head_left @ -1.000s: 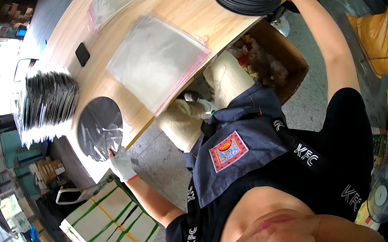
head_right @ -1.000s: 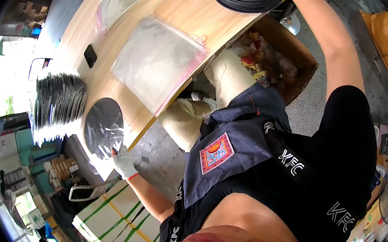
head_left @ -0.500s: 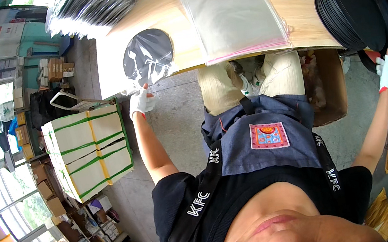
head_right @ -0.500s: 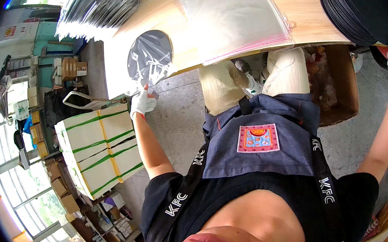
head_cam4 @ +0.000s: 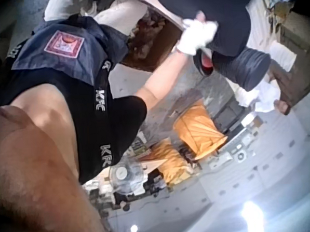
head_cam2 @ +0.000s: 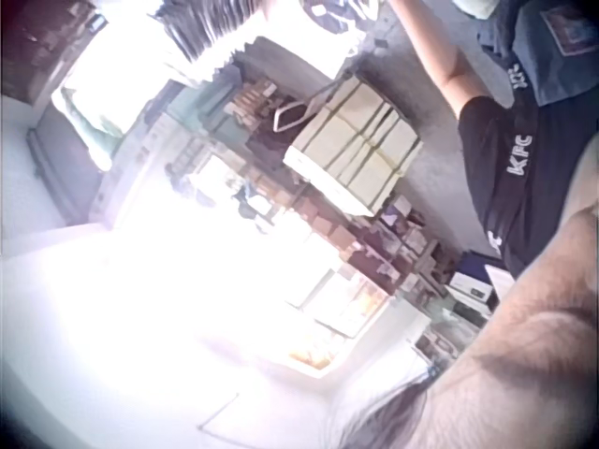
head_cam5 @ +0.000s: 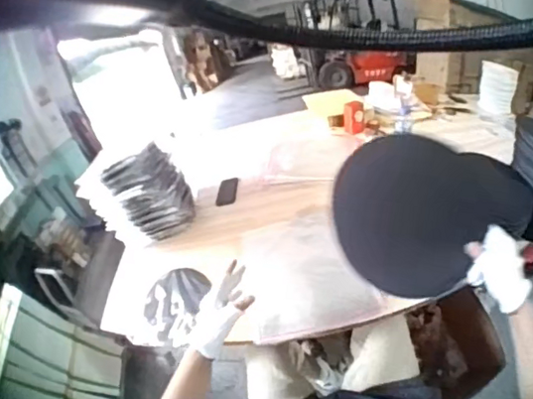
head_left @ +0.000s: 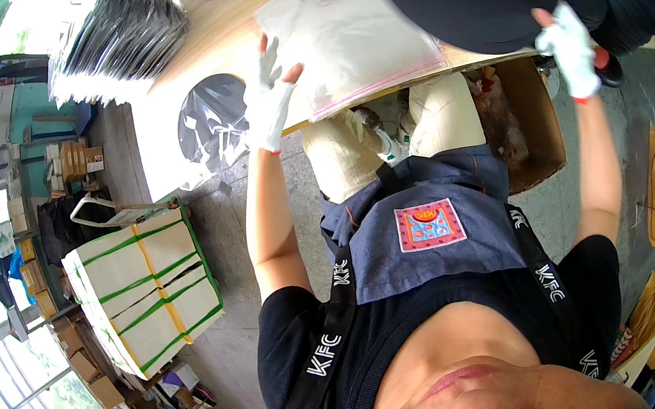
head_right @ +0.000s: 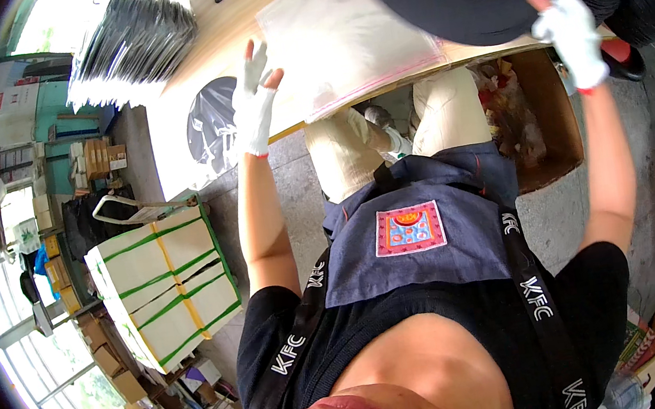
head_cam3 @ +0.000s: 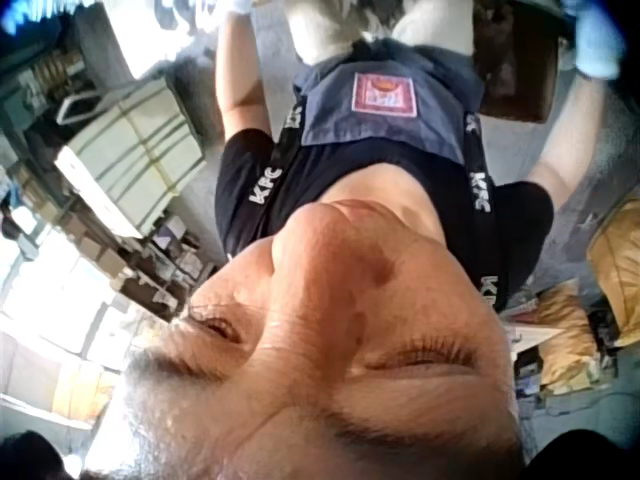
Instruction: The person is placing black circular discs into plastic bags by hand at a table and setting them aside.
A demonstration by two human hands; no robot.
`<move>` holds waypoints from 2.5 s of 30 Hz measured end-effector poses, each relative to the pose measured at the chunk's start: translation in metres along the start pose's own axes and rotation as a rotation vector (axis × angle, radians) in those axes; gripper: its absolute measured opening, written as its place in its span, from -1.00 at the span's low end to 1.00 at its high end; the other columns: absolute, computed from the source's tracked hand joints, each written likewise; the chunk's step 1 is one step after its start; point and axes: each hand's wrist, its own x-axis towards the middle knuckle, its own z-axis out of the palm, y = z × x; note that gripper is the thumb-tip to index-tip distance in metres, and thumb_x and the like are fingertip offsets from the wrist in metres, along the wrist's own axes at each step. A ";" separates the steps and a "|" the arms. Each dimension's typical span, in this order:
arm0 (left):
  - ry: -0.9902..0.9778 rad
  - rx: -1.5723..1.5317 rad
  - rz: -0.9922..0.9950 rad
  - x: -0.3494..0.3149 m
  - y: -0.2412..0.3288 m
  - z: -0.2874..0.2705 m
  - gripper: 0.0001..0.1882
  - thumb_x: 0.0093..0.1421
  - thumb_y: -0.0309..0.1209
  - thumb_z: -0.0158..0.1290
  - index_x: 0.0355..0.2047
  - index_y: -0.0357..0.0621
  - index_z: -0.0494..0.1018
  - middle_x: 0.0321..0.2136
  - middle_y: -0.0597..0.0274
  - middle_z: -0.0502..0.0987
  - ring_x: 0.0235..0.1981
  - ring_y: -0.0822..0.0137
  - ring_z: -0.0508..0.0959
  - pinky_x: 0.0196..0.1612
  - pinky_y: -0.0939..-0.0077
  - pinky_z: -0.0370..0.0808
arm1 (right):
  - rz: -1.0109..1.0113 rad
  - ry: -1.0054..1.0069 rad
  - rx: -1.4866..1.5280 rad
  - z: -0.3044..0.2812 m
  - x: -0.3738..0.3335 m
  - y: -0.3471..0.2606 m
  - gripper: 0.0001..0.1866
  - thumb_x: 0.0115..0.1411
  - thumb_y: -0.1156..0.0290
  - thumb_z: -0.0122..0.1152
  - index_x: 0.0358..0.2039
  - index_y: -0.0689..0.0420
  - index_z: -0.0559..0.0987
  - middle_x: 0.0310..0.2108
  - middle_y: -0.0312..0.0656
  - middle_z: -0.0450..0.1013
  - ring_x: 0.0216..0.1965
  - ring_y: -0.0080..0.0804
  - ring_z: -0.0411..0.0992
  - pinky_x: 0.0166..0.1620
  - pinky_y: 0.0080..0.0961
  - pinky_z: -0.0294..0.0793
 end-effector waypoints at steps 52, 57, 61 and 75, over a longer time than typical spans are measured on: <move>-0.107 -0.362 -0.613 -0.114 -0.073 0.140 -0.84 0.23 -0.43 0.01 -0.23 -0.20 0.50 -0.44 0.37 0.51 -0.41 0.56 0.40 -0.32 0.64 0.37 | 0.571 0.274 0.617 0.174 -0.157 0.105 -0.77 0.24 0.45 0.14 -0.10 0.06 0.42 -0.31 -0.32 0.43 -0.35 -0.57 0.42 -0.39 -0.66 0.46; -0.180 -0.219 -0.529 -0.133 -0.122 0.135 -0.85 0.26 -0.38 -0.01 -0.30 -0.19 0.50 -0.57 0.37 0.51 -0.65 0.55 0.40 -0.55 0.66 0.34 | -0.201 -0.548 -0.760 0.146 -0.155 0.139 -0.70 0.23 0.47 -0.05 -0.01 0.08 0.42 -0.08 -0.19 0.44 -0.05 -0.33 0.41 0.04 -0.38 0.36; -0.220 -0.270 -0.693 -0.131 -0.093 0.125 -0.84 0.28 -0.36 -0.03 -0.30 -0.19 0.47 -0.57 0.28 0.53 -0.67 0.48 0.49 -0.61 0.65 0.40 | -0.642 -0.588 -1.120 0.175 -0.118 0.117 -0.57 0.16 0.41 -0.10 0.07 0.11 0.42 0.04 -0.17 0.42 0.11 -0.37 0.35 0.25 -0.33 0.18; -0.001 -0.412 -0.726 -0.141 -0.104 0.061 -0.75 0.29 -0.27 -0.02 -0.24 -0.22 0.47 -0.41 0.20 0.56 -0.58 0.41 0.55 -0.53 0.59 0.52 | -0.096 -0.789 -0.545 0.229 -0.112 0.078 -0.78 0.23 0.20 0.01 -0.20 -0.05 0.54 -0.45 -0.18 0.53 -0.46 -0.27 0.52 -0.37 -0.34 0.45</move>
